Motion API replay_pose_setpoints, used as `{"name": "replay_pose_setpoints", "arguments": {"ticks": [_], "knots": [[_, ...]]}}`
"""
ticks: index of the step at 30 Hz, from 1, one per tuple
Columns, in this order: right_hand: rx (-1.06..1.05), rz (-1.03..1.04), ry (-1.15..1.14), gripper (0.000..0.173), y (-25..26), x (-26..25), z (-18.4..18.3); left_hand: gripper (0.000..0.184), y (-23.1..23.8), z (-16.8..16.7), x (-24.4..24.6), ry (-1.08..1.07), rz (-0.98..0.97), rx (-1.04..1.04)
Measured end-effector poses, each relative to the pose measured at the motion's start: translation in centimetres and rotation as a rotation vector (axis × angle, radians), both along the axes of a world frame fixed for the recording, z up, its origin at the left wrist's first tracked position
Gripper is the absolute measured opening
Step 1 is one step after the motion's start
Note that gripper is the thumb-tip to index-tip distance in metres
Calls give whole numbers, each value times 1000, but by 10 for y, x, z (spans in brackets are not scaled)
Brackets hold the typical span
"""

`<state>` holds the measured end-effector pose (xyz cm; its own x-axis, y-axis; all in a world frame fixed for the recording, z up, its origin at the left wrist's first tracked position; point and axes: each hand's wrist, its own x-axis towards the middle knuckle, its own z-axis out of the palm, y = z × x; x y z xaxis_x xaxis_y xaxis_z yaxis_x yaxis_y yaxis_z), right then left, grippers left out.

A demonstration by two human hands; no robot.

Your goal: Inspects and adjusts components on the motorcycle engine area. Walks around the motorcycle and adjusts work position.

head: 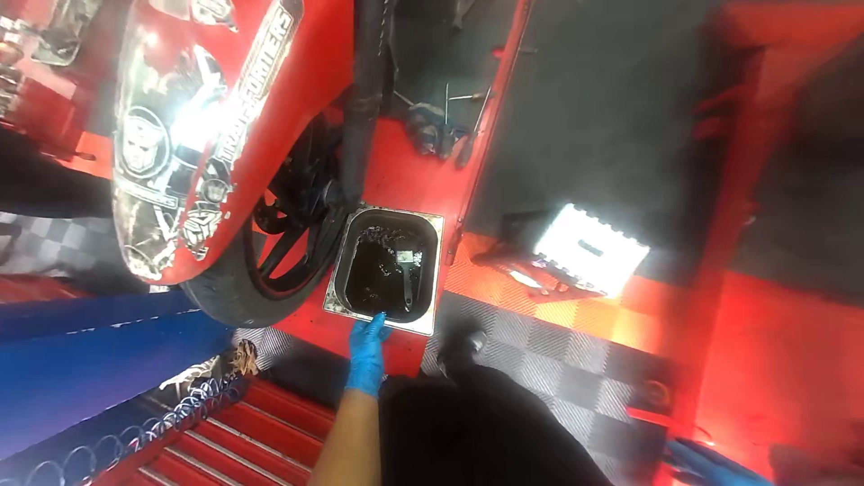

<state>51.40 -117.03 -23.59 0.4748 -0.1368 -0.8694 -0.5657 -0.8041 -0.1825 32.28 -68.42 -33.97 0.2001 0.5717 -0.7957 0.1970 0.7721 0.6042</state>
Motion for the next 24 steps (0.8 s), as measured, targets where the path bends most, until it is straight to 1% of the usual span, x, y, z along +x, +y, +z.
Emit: {"name": "replay_pose_setpoints", "arguments": {"ticks": [3, 7, 9, 11, 12, 13, 15, 16, 20, 24], "knots": [[36, -14, -39, 54, 17, 7, -3, 27, -1, 1, -1, 22, -11, -3], [68, 40, 23, 58, 25, -1, -17, 28, 1, 4, -4, 62, -41, 15], [56, 50, 44, 59, 19, -10, -23, 36, 1, 8, -5, 176, -74, 4], [41, 40, 64, 60, 15, -17, -28, 49, 4, 12, -4, 270, -82, -70], [36, 35, 76, 60, 12, -19, -29, 51, 6, 13, -2, 290, -66, -108], [28, 28, 87, 60, 9, -22, -29, 50, 7, 13, 1, 290, -33, -141], [7, 14, 93, 59, 7, -27, -28, 39, 8, 9, 8, 235, 80, -173], [-4, 11, 98, 59, 6, -30, -26, 36, 7, 5, 9, 197, 132, -182], [-4, 10, 83, 58, 3, -34, -19, 35, -8, -17, 6, 85, 254, -178], [-10, 21, 62, 60, 6, -39, -8, 33, -15, -25, 2, -18, 305, -128]]}}
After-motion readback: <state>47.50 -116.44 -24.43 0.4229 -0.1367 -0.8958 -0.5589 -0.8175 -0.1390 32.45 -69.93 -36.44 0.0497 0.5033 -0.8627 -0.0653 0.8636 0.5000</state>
